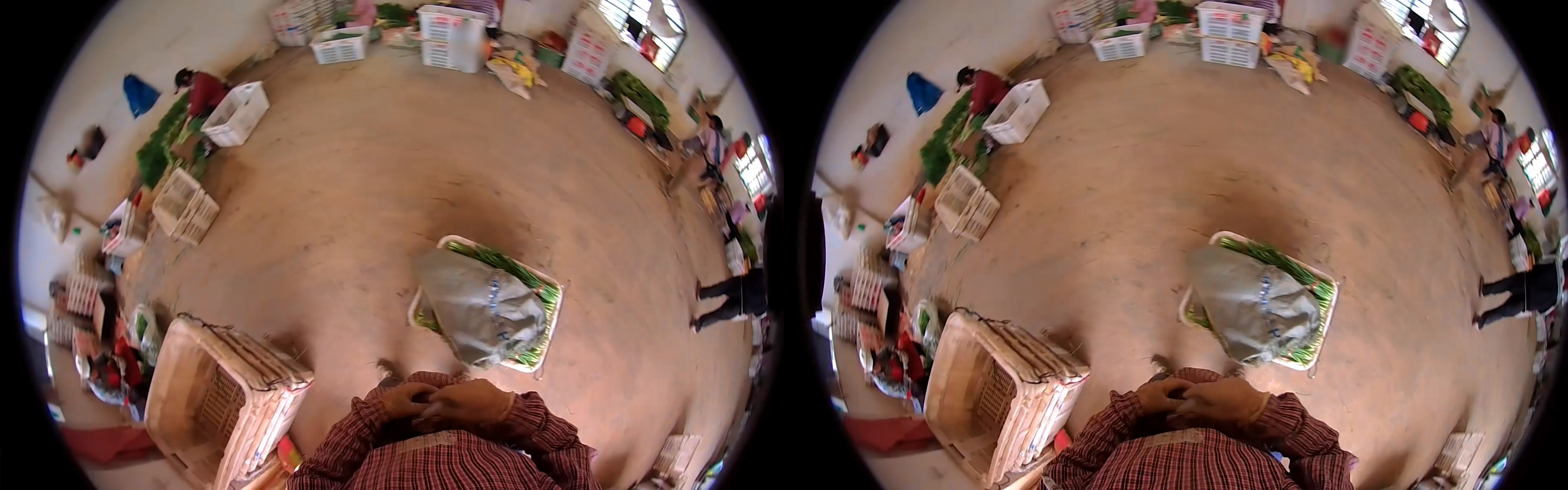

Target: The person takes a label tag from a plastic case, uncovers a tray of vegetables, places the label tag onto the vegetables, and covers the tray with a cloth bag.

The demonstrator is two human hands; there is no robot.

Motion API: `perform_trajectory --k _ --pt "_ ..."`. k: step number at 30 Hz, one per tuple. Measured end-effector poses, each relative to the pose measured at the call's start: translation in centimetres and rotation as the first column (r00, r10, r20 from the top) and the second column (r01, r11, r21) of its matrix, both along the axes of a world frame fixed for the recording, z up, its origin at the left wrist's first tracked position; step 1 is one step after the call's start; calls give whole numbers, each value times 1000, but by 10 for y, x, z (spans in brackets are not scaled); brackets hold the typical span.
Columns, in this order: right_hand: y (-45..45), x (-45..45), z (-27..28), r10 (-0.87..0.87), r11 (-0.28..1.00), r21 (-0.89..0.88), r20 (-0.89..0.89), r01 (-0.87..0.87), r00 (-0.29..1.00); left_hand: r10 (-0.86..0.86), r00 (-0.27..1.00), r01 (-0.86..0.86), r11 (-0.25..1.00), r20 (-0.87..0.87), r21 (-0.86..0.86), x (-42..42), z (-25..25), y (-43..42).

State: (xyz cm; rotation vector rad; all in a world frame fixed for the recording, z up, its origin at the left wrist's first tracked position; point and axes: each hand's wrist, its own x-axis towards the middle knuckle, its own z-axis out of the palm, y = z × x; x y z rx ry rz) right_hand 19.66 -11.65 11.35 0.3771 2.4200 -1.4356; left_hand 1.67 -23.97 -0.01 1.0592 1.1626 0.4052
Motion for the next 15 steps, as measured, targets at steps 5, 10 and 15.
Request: perform_trajectory --k 5,10,15 --pt "-29 -57 -74 -348 930 -178 -145 322 926 207 975 -212 976 84 57 -72 -28 -48" --pt "-34 -162 -60 -802 420 -664 47 618 595 648 664 -599 759 373 -253 -106 -45 -87" --pt "-32 -208 -52 -746 409 -760 40 506 664 642 664 -607 762 384 -226 -127 -40 -92"
